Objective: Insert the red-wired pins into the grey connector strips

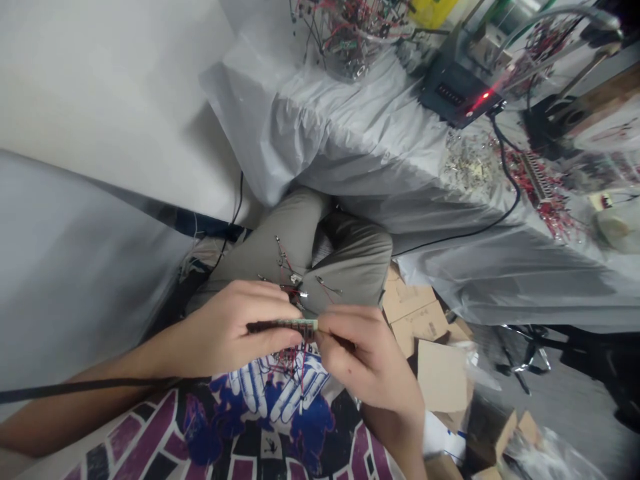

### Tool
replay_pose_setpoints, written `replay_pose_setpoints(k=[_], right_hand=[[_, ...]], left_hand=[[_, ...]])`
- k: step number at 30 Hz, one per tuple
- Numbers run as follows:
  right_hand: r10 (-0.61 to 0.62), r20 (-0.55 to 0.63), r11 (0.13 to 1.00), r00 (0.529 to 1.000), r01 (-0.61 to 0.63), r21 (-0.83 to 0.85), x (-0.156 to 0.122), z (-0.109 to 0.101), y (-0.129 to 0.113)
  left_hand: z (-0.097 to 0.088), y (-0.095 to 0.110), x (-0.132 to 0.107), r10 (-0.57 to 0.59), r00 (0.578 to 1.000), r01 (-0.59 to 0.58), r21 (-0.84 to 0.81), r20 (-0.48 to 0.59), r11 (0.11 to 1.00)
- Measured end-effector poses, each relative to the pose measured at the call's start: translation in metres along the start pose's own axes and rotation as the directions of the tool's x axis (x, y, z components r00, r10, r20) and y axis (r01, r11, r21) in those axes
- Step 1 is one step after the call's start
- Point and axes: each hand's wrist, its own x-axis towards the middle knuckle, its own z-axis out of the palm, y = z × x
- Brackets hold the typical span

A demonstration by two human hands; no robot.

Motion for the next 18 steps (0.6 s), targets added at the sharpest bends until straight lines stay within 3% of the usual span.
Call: replay_pose_setpoints(k=[5,9,15,18], right_hand=[[-0.121,0.105,0.981,0.987,0.103,0.162,0.006,0.000,0.011],[-0.119,0.123,0.977,0.985,0.094,0.189,0.007,0.001,0.016],[-0.068,-0.070,0.996,0.995,0.072,0.059,0.000,0.005,0.005],[-0.077,-0.098,0.997,0.992,0.076,-0.014,-0.003,0.008,-0.001]], left_hand=[[-0.002,-0.003,-0.001,0.106,0.992,-0.104,-0.033,0.072,0.994],[-0.004,-0.003,0.001,0.116,0.989,-0.112,-0.045,0.093,0.993],[-0.001,-0.002,-0.002,-0.004,0.999,0.003,0.037,0.048,0.999],[0.003,-0.001,-0.005,-0.045,0.999,0.043,0.057,0.027,0.997]])
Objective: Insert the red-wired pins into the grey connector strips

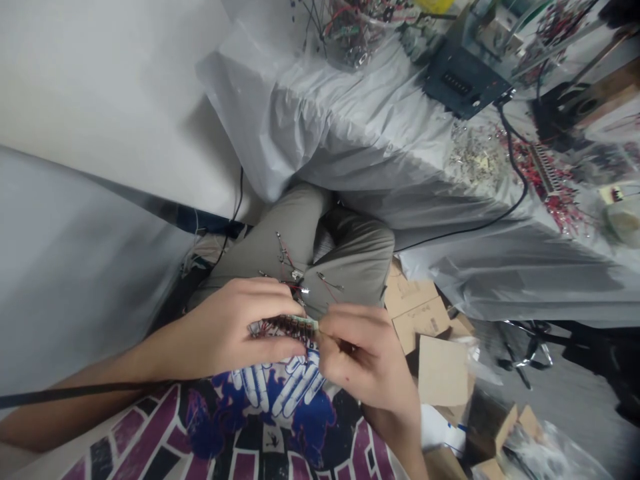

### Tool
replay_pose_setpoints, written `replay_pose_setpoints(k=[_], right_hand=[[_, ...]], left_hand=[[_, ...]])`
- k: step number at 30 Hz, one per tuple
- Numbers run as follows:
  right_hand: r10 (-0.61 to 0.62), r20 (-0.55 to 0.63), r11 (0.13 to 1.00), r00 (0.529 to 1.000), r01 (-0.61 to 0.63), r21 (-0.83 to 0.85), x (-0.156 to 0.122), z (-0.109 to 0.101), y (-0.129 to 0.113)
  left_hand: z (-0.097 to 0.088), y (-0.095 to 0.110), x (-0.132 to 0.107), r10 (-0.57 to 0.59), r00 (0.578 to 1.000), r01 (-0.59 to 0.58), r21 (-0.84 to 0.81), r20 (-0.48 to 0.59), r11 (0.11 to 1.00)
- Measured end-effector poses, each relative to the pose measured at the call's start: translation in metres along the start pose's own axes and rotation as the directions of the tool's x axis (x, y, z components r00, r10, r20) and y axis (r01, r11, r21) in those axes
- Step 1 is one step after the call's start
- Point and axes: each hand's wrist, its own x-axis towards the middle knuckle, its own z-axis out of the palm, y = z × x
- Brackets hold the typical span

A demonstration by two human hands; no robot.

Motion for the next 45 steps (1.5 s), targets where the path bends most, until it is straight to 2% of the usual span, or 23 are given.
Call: replay_pose_setpoints(k=[4,8,17,30,37,43,45], right_hand=[[0.007,-0.029,0.998,1.000,-0.009,-0.068,-0.001,0.003,-0.004],[0.017,-0.028,0.995,0.999,-0.020,-0.102,0.001,0.006,-0.003],[-0.015,0.055,0.989,0.998,0.007,0.148,0.011,0.011,0.017],[-0.055,0.160,0.947,0.986,0.001,0.320,0.017,0.011,0.040],[-0.131,0.181,0.918,0.975,0.050,0.394,0.024,0.013,0.047],[-0.181,0.227,0.889,0.957,0.061,0.453,0.027,0.011,0.054],[-0.141,0.233,0.890,0.962,0.020,0.455,0.024,0.010,0.053]], left_hand=[[0.005,0.004,-0.001,-0.049,0.998,0.047,-0.044,-0.047,0.998],[0.007,0.007,0.000,-0.052,0.995,0.046,-0.068,-0.086,0.997],[0.003,0.006,0.001,-0.051,0.996,0.044,-0.086,-0.072,0.995],[0.000,0.001,-0.003,-0.050,0.998,0.049,-0.032,-0.023,0.998],[-0.001,-0.004,-0.005,-0.019,1.000,0.020,0.011,-0.022,1.000],[-0.001,-0.004,-0.004,-0.017,1.000,0.016,-0.038,-0.018,0.999],[-0.003,0.001,-0.002,-0.048,0.999,0.046,-0.075,-0.018,0.996]])
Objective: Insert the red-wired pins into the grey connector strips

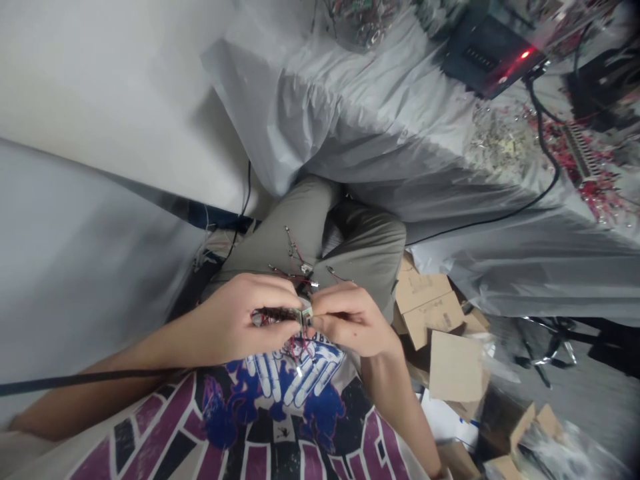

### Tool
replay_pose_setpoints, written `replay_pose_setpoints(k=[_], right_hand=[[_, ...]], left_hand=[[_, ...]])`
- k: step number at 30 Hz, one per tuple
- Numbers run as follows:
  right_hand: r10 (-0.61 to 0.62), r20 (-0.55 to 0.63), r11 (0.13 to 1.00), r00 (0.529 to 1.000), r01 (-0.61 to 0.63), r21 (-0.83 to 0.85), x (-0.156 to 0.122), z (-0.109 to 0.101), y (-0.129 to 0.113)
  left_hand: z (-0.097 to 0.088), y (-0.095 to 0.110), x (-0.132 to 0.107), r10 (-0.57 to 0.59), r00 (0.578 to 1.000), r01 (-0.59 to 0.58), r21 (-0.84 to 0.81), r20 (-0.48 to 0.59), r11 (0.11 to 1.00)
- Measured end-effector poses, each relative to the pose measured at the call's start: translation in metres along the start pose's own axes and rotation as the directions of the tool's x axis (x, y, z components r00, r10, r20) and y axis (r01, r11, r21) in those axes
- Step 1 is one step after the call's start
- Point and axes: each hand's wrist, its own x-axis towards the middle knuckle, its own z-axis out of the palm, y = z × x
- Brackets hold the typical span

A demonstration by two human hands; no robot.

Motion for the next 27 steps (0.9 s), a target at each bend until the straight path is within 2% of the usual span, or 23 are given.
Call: replay_pose_setpoints(k=[3,5,7,8,10,12,17,22,27], right_hand=[[0.129,-0.169,0.989,0.977,-0.114,0.097,-0.008,0.005,-0.002],[0.215,-0.343,0.965,0.914,-0.144,0.221,-0.014,0.008,-0.001],[0.249,-0.489,0.949,0.836,-0.111,0.294,-0.019,0.008,0.000],[0.250,-0.532,0.949,0.809,-0.096,0.300,-0.021,0.007,0.001],[0.244,-0.565,0.956,0.788,-0.098,0.276,-0.023,0.003,0.000],[0.238,-0.559,0.966,0.794,-0.135,0.220,-0.024,0.000,-0.003],[0.165,-0.560,0.985,0.812,-0.166,0.049,-0.028,-0.004,-0.011],[0.166,-0.479,0.981,0.862,-0.194,-0.010,-0.033,-0.011,-0.018],[0.155,-0.409,0.951,0.899,-0.248,-0.184,-0.029,-0.008,-0.025]], left_hand=[[-0.002,0.008,0.003,-0.121,0.992,0.118,-0.059,-0.047,0.991],[-0.004,0.010,0.005,-0.224,0.966,0.213,-0.096,-0.128,0.972],[-0.006,0.009,0.006,-0.304,0.928,0.276,-0.150,-0.215,0.949],[-0.006,0.007,0.006,-0.338,0.908,0.299,-0.181,-0.248,0.937],[-0.006,0.003,0.007,-0.382,0.876,0.321,-0.236,-0.295,0.917],[-0.005,0.001,0.008,-0.374,0.868,0.298,-0.261,-0.325,0.918],[-0.001,0.003,0.009,-0.257,0.919,0.199,-0.212,-0.299,0.957],[-0.003,-0.006,0.004,-0.222,0.911,0.162,-0.191,-0.349,0.968],[-0.003,-0.015,0.001,-0.181,0.922,0.121,-0.190,-0.342,0.974]])
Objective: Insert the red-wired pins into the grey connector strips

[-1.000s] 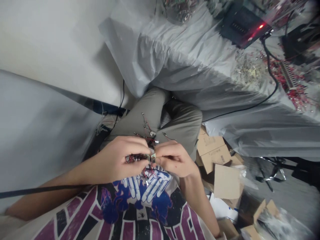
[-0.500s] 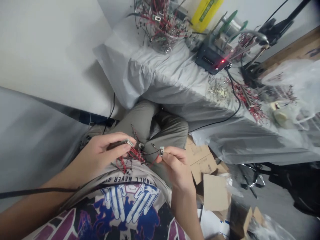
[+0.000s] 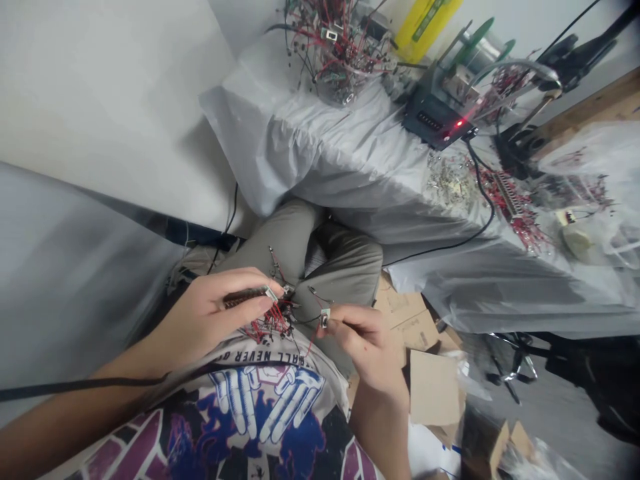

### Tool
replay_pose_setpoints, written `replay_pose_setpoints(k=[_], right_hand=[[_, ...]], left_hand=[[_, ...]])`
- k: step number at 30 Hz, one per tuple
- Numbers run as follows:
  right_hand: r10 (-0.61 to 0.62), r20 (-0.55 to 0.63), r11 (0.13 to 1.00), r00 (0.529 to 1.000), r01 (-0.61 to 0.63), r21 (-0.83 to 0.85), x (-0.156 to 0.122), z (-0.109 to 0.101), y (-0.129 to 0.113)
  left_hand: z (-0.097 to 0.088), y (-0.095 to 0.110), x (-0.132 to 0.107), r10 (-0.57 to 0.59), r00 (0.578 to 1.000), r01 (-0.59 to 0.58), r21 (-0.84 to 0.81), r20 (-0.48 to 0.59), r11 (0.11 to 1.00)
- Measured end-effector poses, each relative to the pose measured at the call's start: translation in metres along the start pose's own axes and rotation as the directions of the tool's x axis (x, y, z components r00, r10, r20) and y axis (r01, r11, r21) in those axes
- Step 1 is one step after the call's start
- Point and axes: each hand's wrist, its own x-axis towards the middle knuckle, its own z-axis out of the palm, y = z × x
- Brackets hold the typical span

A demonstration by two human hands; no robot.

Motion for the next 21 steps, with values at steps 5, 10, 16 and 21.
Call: replay_pose_setpoints(k=[5,10,16,21], right_hand=[[-0.069,0.108,0.996,0.992,0.074,-0.043,0.001,0.004,-0.006],[-0.141,0.083,0.988,0.987,0.135,0.072,-0.004,-0.009,-0.001],[-0.108,-0.038,0.994,0.993,0.109,0.022,-0.010,-0.014,0.005],[-0.142,-0.098,0.987,0.985,0.149,0.061,-0.017,-0.019,0.008]], left_hand=[[0.003,-0.003,0.000,0.053,0.999,-0.053,0.015,-0.002,0.998],[0.002,-0.002,0.000,0.073,0.996,-0.072,0.026,-0.055,0.997],[0.003,0.001,-0.001,0.004,0.990,-0.002,0.016,-0.138,1.000],[0.003,0.004,-0.004,-0.068,0.987,0.073,0.031,-0.145,0.997]])
